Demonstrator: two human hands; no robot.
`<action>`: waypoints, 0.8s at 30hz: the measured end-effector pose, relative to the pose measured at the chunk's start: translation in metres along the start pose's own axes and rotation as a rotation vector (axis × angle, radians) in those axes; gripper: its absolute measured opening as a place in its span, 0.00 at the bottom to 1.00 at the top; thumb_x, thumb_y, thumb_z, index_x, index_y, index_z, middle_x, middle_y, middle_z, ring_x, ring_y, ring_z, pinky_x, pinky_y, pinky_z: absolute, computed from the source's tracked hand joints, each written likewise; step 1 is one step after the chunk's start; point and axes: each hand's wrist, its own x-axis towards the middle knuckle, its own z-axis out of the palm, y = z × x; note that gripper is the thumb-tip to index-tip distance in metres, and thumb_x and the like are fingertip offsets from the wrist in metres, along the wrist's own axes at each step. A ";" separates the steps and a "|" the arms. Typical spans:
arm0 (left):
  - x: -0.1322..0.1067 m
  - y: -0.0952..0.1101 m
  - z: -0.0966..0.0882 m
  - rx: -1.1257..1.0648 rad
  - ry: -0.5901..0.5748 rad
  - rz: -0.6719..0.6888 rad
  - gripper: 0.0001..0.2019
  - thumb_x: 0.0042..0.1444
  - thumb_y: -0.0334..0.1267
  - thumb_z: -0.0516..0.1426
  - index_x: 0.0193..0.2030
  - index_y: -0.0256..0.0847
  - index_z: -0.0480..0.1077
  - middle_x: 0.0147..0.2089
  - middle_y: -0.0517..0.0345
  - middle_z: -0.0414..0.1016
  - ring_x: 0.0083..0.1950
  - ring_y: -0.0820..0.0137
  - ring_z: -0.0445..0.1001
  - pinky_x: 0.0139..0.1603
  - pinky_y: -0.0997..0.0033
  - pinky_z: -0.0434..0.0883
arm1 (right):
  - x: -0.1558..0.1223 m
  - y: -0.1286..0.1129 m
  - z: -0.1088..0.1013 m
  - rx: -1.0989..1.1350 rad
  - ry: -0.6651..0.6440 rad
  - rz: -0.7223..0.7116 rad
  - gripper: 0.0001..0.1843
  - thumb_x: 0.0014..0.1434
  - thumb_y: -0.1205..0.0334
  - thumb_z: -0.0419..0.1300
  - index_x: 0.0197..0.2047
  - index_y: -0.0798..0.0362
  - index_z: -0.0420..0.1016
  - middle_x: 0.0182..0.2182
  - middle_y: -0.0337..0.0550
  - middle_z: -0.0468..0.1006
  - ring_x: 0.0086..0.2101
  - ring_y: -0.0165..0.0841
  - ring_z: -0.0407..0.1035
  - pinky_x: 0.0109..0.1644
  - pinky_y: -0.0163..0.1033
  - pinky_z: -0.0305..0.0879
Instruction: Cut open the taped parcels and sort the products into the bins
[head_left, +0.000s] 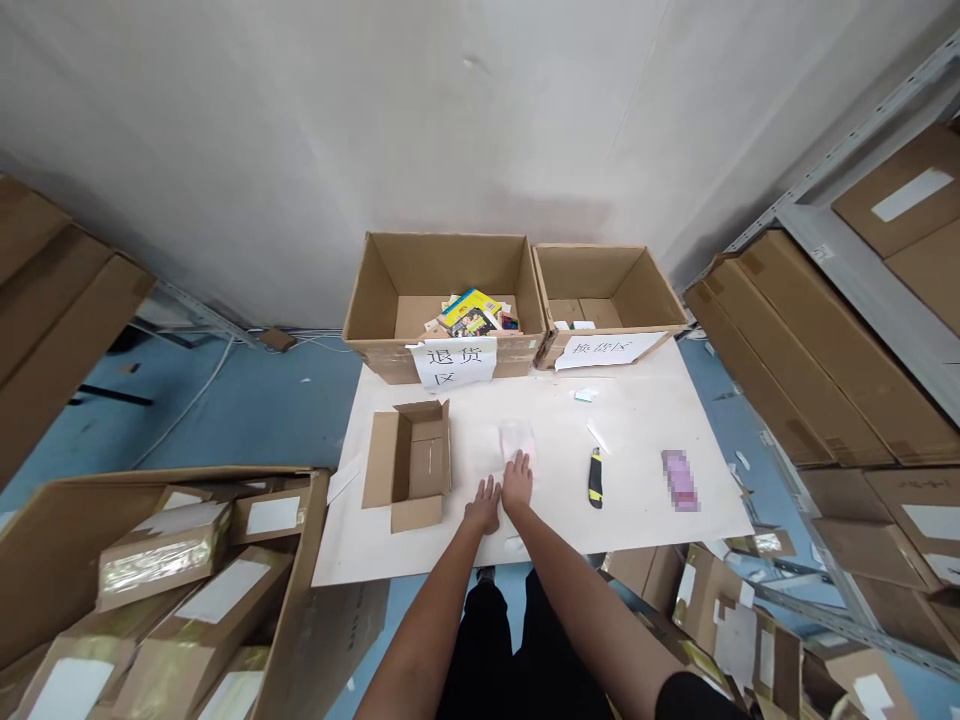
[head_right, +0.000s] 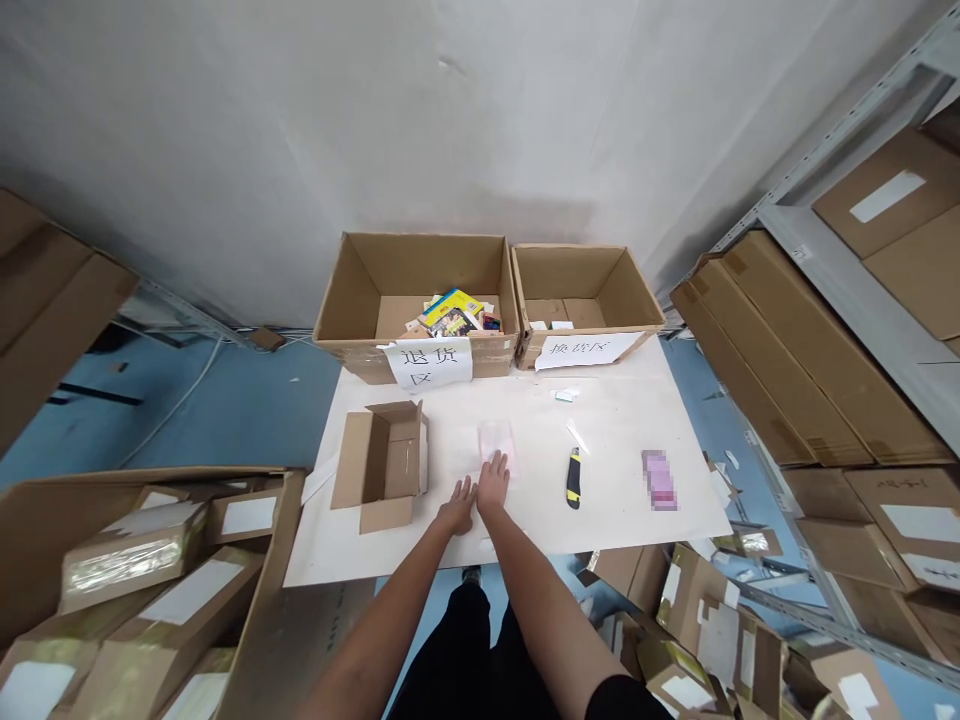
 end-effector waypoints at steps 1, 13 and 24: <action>0.000 0.000 -0.001 -0.006 -0.009 0.004 0.56 0.50 0.35 0.58 0.82 0.45 0.29 0.82 0.55 0.15 0.82 0.55 0.21 0.73 0.41 0.61 | 0.001 -0.002 -0.003 0.015 -0.005 0.005 0.26 0.63 0.73 0.57 0.63 0.58 0.73 0.76 0.60 0.53 0.75 0.53 0.42 0.72 0.58 0.54; 0.000 0.000 -0.008 -0.044 -0.007 0.041 0.58 0.46 0.39 0.60 0.82 0.43 0.34 0.82 0.48 0.18 0.82 0.49 0.24 0.73 0.36 0.58 | 0.000 0.031 -0.089 0.411 0.256 -0.217 0.08 0.66 0.66 0.56 0.38 0.51 0.77 0.70 0.55 0.65 0.71 0.44 0.55 0.72 0.53 0.57; 0.003 0.000 -0.008 -0.040 0.003 0.036 0.55 0.48 0.41 0.59 0.82 0.40 0.37 0.82 0.48 0.19 0.82 0.49 0.24 0.74 0.36 0.58 | -0.013 0.044 -0.122 0.547 0.279 -0.175 0.08 0.65 0.59 0.60 0.35 0.50 0.78 0.66 0.54 0.71 0.68 0.47 0.61 0.67 0.52 0.63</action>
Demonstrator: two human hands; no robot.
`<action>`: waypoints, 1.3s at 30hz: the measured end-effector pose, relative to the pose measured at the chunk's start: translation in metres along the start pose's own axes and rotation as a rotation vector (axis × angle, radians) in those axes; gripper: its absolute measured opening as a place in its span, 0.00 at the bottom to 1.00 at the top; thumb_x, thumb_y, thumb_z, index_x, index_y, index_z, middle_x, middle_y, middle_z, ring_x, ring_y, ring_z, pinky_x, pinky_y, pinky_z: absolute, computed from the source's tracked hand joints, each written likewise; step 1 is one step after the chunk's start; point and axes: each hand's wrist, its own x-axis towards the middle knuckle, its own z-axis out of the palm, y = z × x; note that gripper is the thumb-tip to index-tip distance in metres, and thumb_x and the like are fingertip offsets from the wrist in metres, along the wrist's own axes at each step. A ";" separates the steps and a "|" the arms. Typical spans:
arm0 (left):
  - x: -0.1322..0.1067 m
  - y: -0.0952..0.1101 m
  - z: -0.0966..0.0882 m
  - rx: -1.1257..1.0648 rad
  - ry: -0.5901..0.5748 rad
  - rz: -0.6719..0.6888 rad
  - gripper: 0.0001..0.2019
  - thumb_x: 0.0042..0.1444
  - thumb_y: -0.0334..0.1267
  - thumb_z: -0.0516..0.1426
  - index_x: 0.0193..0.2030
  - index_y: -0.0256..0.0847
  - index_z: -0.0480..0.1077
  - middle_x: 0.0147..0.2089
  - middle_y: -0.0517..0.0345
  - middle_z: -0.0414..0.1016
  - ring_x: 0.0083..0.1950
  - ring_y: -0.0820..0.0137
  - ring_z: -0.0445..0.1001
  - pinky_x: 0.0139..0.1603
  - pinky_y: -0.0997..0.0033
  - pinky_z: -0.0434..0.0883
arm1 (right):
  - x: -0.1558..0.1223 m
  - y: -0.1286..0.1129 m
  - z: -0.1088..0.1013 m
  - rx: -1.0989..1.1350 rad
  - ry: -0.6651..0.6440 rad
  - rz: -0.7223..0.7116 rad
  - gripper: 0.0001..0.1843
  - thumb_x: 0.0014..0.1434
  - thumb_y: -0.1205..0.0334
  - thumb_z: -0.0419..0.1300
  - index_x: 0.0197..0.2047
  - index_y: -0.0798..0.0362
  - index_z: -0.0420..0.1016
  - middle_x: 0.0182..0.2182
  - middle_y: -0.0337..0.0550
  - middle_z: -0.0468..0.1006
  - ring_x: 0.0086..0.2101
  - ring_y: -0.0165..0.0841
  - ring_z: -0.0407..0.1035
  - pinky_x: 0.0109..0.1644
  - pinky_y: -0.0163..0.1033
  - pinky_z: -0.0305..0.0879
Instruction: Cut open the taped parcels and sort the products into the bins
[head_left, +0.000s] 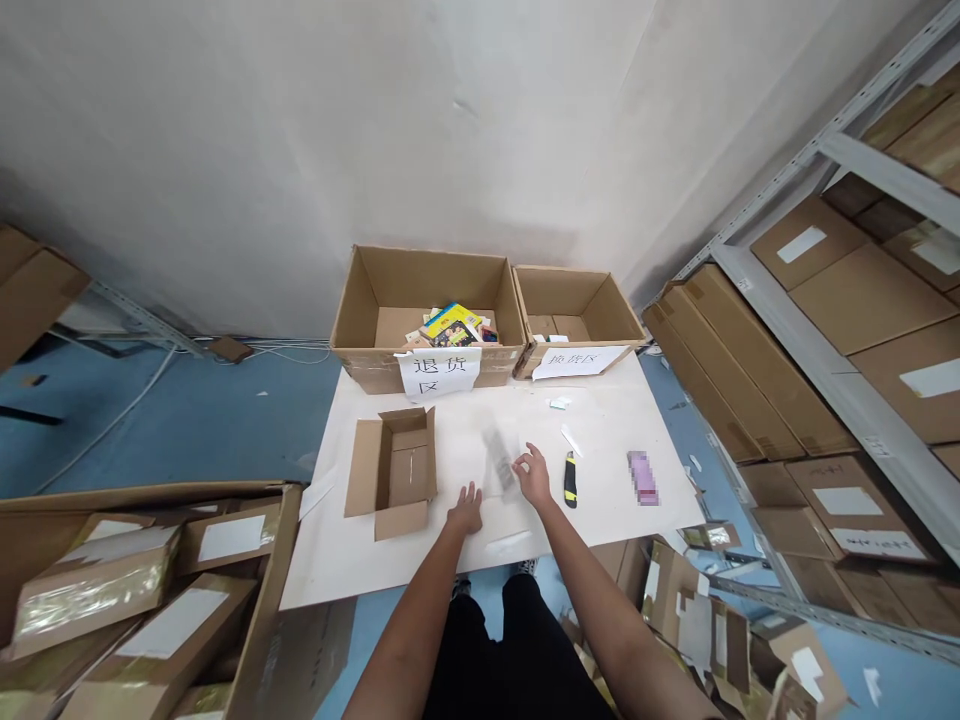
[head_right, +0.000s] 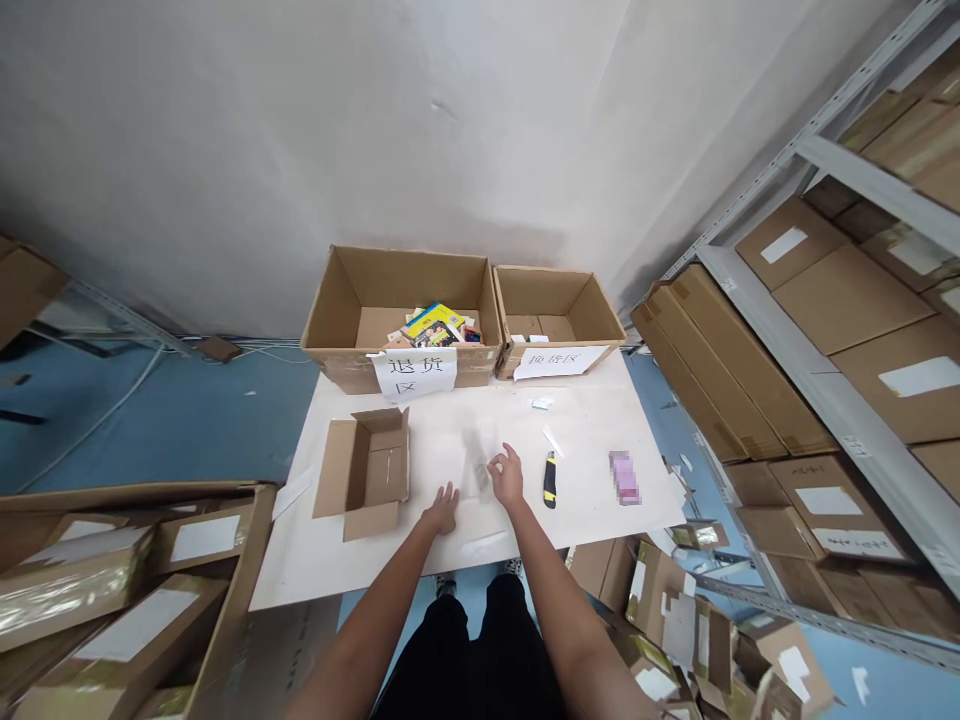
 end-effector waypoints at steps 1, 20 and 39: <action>0.000 0.000 0.000 0.003 -0.002 0.000 0.56 0.48 0.41 0.59 0.82 0.40 0.36 0.82 0.47 0.18 0.82 0.49 0.24 0.73 0.36 0.58 | 0.000 -0.001 -0.002 0.023 -0.007 0.019 0.08 0.64 0.59 0.60 0.34 0.50 0.78 0.65 0.55 0.71 0.67 0.47 0.63 0.65 0.51 0.66; 0.006 -0.001 0.003 0.005 -0.016 -0.003 0.56 0.44 0.41 0.61 0.81 0.41 0.42 0.83 0.45 0.19 0.82 0.47 0.21 0.73 0.31 0.57 | -0.019 0.067 -0.005 -0.173 0.118 0.475 0.14 0.62 0.60 0.52 0.43 0.54 0.76 0.48 0.66 0.79 0.50 0.55 0.76 0.53 0.53 0.69; -0.002 -0.001 -0.001 0.028 -0.026 -0.014 0.53 0.48 0.38 0.58 0.81 0.39 0.40 0.83 0.48 0.21 0.82 0.50 0.23 0.73 0.31 0.56 | 0.008 0.030 0.016 -0.268 -0.232 0.146 0.25 0.51 0.69 0.60 0.51 0.47 0.84 0.46 0.45 0.86 0.47 0.43 0.79 0.54 0.41 0.71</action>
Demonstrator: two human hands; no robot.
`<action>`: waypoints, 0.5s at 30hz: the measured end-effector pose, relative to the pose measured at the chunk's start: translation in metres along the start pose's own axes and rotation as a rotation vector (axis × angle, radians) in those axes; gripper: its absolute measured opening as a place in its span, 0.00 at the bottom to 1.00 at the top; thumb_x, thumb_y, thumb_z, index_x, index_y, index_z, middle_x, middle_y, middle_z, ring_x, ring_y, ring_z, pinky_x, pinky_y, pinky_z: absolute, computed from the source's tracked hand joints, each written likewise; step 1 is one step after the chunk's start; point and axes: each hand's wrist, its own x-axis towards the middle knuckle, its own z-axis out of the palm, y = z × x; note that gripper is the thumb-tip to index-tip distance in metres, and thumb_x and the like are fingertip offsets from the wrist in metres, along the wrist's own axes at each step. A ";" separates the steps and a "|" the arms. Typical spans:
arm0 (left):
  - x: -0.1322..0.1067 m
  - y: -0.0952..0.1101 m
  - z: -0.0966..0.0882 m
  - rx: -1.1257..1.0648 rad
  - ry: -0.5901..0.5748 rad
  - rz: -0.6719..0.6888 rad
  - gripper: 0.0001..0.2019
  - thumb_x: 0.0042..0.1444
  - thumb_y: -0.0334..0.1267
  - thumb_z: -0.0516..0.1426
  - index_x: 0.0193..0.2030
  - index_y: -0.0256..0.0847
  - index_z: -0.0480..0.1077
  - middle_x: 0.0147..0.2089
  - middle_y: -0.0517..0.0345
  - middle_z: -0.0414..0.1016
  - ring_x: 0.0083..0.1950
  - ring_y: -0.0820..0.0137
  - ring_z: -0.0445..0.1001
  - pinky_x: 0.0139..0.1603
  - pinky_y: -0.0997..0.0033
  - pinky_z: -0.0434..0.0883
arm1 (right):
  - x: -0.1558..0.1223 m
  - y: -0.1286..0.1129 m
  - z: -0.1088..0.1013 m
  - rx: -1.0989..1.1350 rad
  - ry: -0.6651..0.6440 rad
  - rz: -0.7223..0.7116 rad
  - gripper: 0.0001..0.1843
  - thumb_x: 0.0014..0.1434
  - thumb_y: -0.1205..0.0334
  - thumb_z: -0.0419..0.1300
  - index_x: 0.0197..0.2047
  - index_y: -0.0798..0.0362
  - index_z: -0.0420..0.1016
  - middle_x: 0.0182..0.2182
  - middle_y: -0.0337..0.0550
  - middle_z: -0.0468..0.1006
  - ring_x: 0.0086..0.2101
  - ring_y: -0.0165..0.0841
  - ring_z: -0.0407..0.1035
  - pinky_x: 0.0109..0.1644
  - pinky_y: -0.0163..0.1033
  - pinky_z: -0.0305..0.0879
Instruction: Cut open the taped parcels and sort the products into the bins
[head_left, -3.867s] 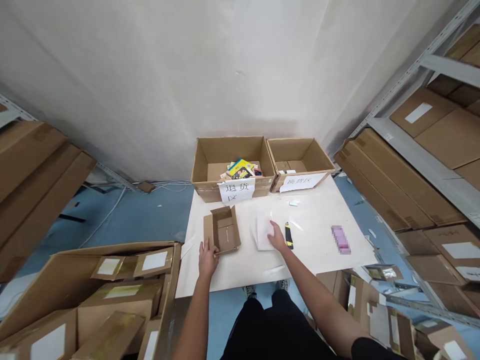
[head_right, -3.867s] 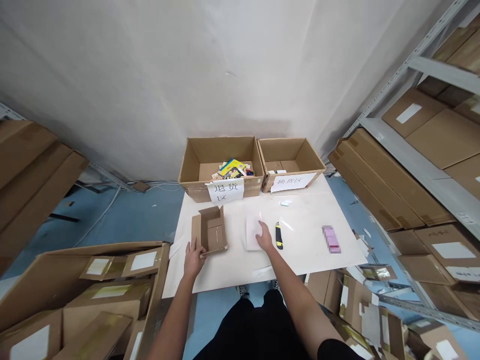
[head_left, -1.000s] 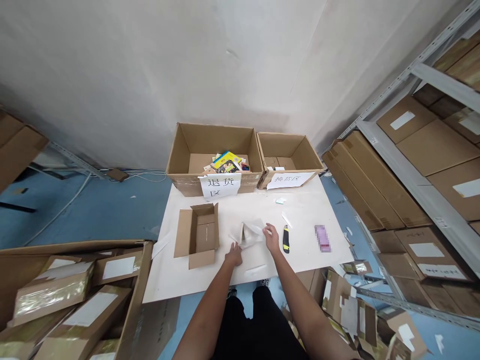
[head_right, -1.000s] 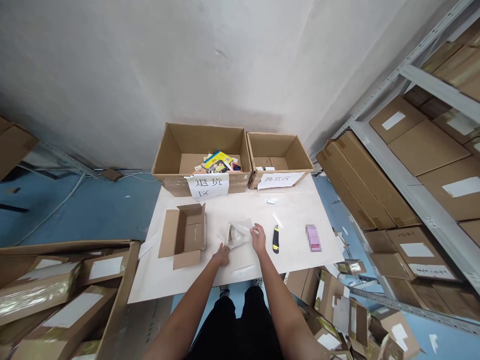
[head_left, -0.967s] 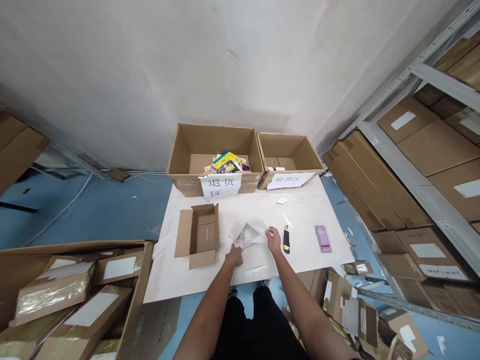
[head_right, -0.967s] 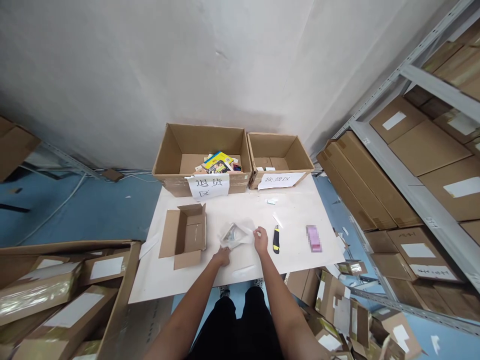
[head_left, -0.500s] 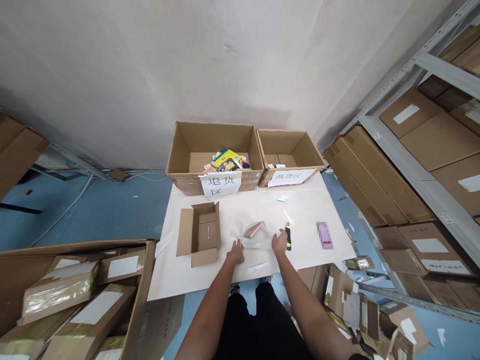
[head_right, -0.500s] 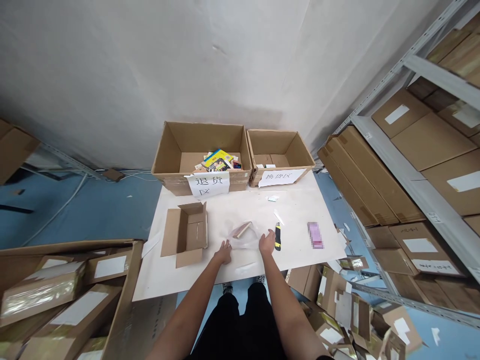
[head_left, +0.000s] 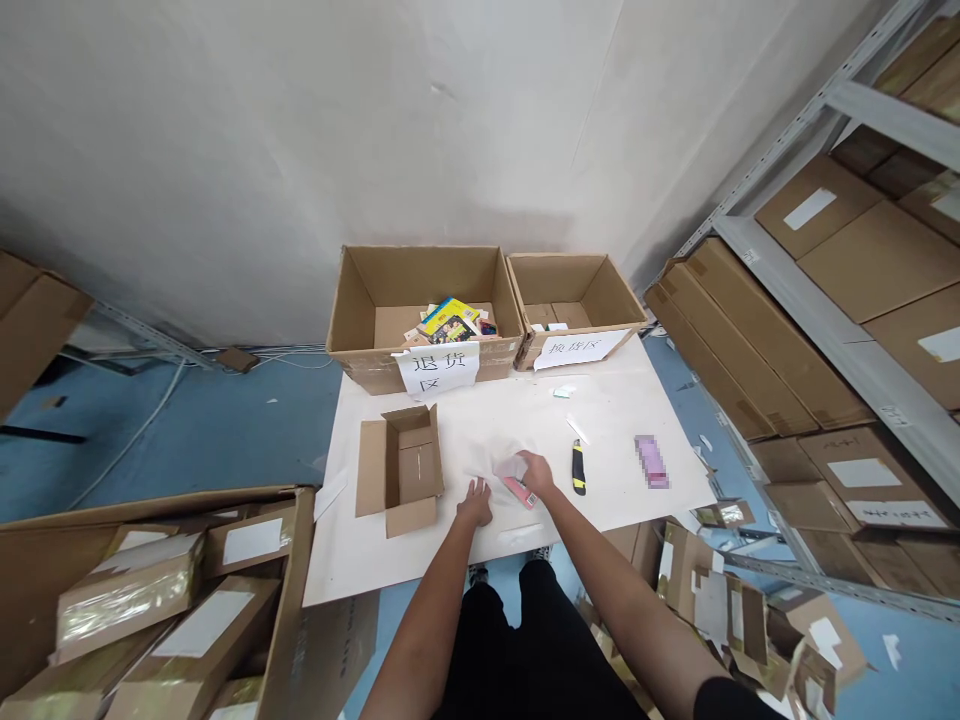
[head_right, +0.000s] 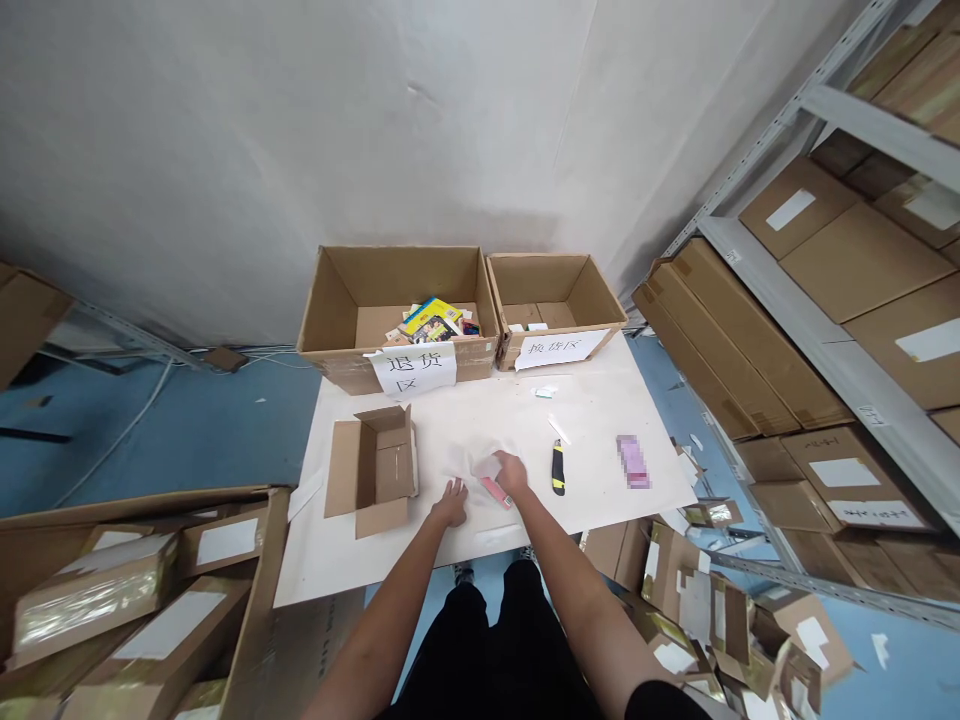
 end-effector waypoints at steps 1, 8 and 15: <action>0.000 0.000 0.000 -0.002 0.002 0.001 0.54 0.47 0.37 0.58 0.81 0.40 0.40 0.83 0.48 0.20 0.82 0.50 0.23 0.73 0.31 0.56 | 0.001 0.013 -0.010 0.098 0.139 0.095 0.24 0.54 0.66 0.58 0.53 0.48 0.83 0.46 0.45 0.86 0.46 0.42 0.79 0.53 0.41 0.72; -0.003 0.001 0.001 -0.023 0.018 0.015 0.56 0.44 0.38 0.59 0.81 0.41 0.39 0.83 0.49 0.21 0.82 0.48 0.24 0.73 0.30 0.57 | -0.014 0.094 -0.100 0.245 0.621 0.621 0.40 0.64 0.48 0.51 0.71 0.65 0.62 0.55 0.68 0.78 0.52 0.50 0.78 0.52 0.49 0.76; -0.013 0.006 -0.005 -0.035 0.121 -0.009 0.46 0.50 0.34 0.58 0.78 0.44 0.53 0.84 0.48 0.36 0.82 0.48 0.37 0.70 0.35 0.62 | -0.045 0.054 -0.077 -0.121 0.662 0.029 0.42 0.66 0.56 0.51 0.79 0.59 0.47 0.77 0.57 0.47 0.76 0.50 0.40 0.76 0.61 0.47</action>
